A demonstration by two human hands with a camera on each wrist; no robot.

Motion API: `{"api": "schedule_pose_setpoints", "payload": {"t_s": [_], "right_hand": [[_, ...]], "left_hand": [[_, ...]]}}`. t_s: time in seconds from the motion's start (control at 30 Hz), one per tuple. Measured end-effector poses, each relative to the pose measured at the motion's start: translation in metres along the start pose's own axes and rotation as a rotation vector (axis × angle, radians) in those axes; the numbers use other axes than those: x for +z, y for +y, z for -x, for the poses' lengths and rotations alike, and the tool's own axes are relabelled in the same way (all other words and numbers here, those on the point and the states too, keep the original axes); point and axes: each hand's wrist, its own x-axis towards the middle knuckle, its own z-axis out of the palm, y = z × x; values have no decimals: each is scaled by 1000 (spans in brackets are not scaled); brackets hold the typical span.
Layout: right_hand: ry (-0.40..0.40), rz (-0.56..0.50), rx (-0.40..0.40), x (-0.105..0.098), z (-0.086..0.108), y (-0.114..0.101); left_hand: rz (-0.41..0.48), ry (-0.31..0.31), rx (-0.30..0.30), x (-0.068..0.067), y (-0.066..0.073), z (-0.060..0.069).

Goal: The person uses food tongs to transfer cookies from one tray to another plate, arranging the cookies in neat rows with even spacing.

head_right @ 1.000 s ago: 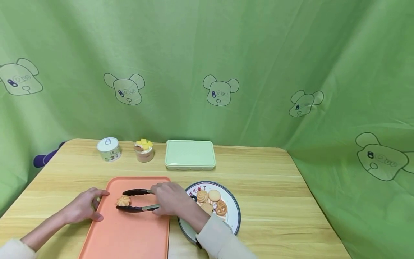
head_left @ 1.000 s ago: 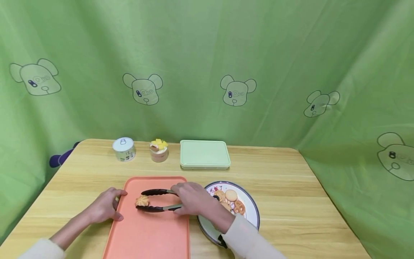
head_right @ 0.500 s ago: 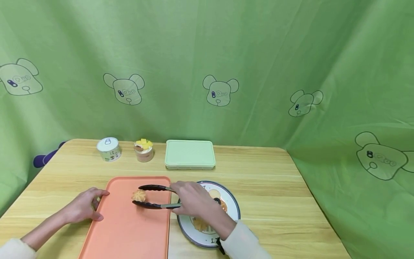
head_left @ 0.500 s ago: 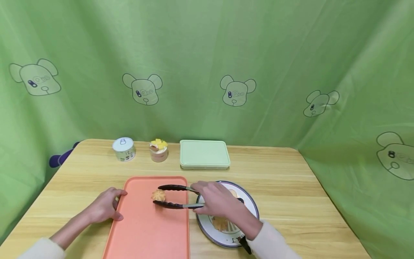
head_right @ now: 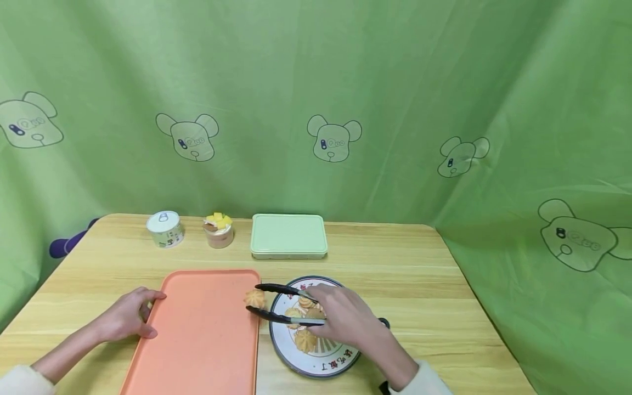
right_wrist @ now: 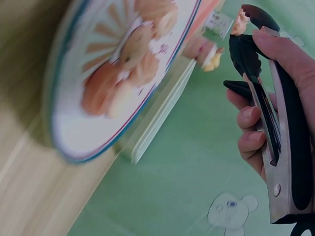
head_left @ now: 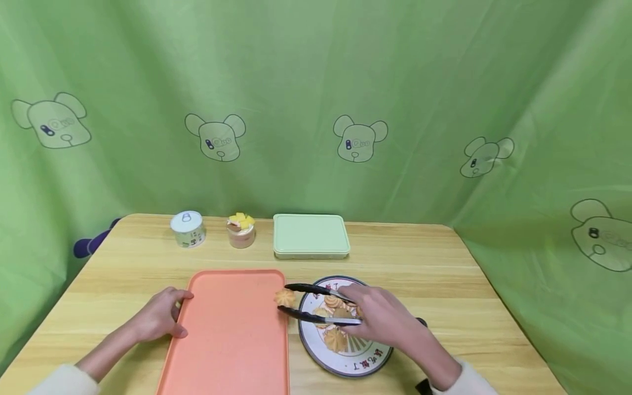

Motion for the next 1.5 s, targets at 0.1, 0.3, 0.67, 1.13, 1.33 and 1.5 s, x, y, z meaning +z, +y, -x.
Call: {"api": "schedule_pose_setpoints", "payload": {"t_s": [0.1, 0.3, 0.67, 1.13, 1.33, 1.5], "right_hand": [[5, 10, 25, -3, 15, 9], [-4, -3, 114, -8, 44, 24], [81, 4, 182, -9, 89, 39], [-8, 40, 279, -5, 127, 46], [-75, -2, 327, -3, 127, 45], [-154, -34, 391, -3, 125, 45]], "left_hand": [[8, -7, -8, 0, 0, -1], [22, -10, -18, 2, 1, -1], [-1, -11, -17, 0, 1, 1], [-2, -21, -14, -1, 0, 1], [-2, -16, -1, 0, -1, 1], [0, -13, -4, 1, -1, 1]]}}
